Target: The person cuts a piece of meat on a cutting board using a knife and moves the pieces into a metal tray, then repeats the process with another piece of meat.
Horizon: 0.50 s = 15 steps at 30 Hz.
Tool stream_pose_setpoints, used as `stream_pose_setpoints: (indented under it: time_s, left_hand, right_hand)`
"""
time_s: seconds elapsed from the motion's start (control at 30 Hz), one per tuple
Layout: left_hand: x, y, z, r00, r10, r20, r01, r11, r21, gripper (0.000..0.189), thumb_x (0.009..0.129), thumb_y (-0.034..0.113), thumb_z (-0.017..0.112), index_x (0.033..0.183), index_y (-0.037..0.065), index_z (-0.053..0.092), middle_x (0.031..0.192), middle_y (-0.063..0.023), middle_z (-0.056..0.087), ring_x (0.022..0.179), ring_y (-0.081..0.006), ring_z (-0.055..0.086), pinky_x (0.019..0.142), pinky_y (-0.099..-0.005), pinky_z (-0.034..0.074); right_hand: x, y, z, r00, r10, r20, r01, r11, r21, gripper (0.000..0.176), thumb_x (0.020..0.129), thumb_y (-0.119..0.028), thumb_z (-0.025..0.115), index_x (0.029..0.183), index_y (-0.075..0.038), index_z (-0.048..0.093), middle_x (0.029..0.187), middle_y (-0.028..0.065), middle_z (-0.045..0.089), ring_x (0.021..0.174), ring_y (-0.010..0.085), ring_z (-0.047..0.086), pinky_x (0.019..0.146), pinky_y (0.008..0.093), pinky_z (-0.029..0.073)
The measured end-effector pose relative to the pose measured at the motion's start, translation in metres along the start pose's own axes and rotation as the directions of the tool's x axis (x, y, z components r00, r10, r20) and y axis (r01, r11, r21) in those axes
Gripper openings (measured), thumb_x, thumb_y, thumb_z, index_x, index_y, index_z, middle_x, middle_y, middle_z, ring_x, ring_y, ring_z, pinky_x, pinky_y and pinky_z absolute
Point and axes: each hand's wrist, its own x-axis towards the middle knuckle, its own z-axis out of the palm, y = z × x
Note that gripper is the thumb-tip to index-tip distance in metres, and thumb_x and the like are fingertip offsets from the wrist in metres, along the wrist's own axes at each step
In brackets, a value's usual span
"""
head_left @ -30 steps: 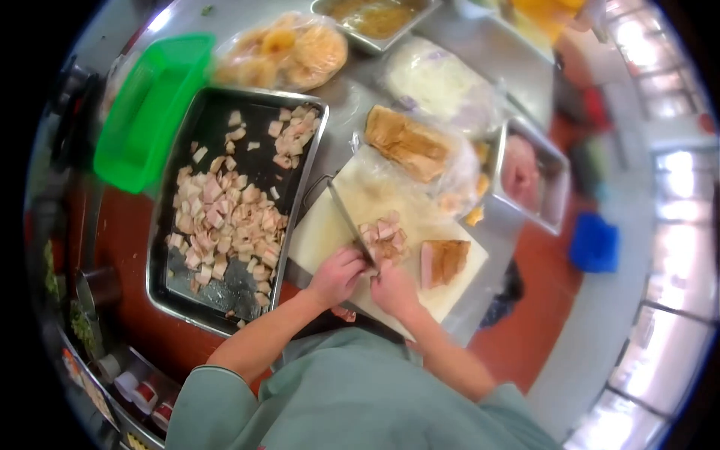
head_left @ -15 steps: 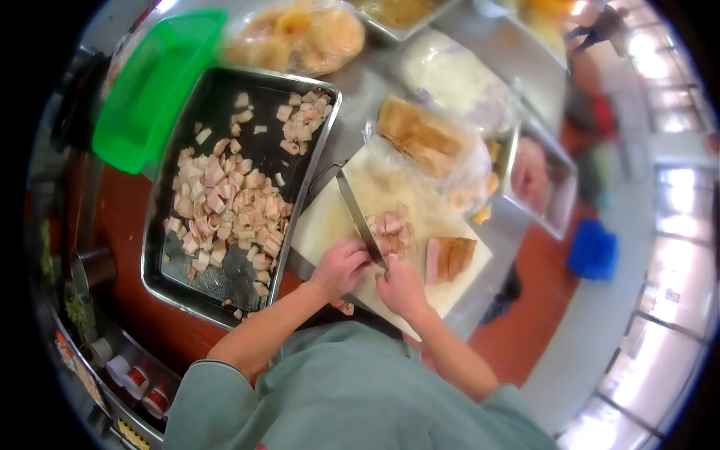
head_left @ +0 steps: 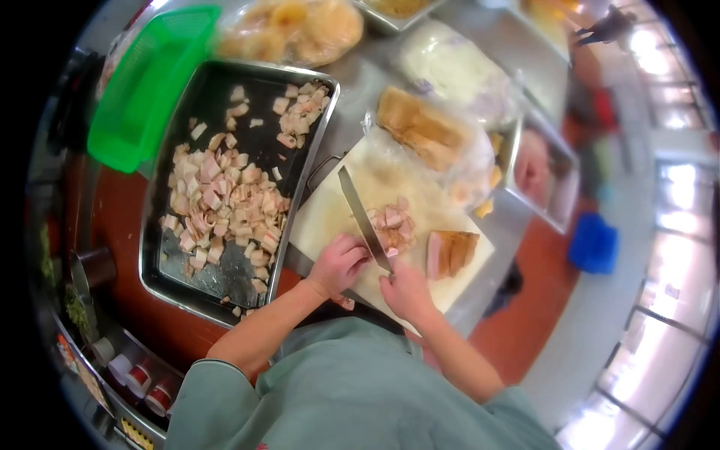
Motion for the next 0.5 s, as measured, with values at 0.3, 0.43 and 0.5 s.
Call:
stream_pose_setpoints:
  time_s: [0.3,0.43,0.5]
  left_hand:
    - [-0.004,-0.005,0.006,0.999,0.026,-0.038,-0.026,1.0,-0.005,0.024,0.074,0.001,0.081,0.094,0.004,0.068,0.104,-0.0123,0.069,0.093,-0.0347,0.065,0.08,-0.0422,0.057]
    - [-0.003,-0.003,0.004,1.0,0.012,-0.007,-0.012,1.0,0.008,0.024,0.074,0.001,0.081,0.094,0.004,0.068,0.104,-0.0125,0.069,0.093,-0.035,0.065,0.079,-0.0422,0.056]
    - [-0.005,-0.003,0.002,1.0,-0.005,-0.011,0.005,1.0,0.017,0.024,0.074,0.001,0.081,0.094,0.003,0.068,0.104,-0.0125,0.069,0.093,-0.035,0.065,0.079,-0.0421,0.056]
  right_hand:
    - [0.005,0.005,0.026,0.999,0.028,0.046,-0.023,0.994,-0.11,0.028,0.093,-0.016,0.067,0.115,0.001,0.064,0.079,0.0237,0.071,0.081,0.0472,0.07,0.076,0.055,0.056]
    - [0.018,0.008,0.018,1.0,-0.018,-0.017,0.019,0.999,0.039,0.027,0.093,-0.015,0.067,0.114,0.001,0.063,0.079,0.0246,0.071,0.078,0.0469,0.07,0.074,0.0547,0.056]
    - [-0.001,0.003,-0.001,1.0,-0.022,0.008,0.021,0.996,0.083,0.028,0.093,-0.015,0.067,0.115,0.001,0.063,0.079,0.0247,0.071,0.078,0.0468,0.07,0.073,0.0549,0.055]
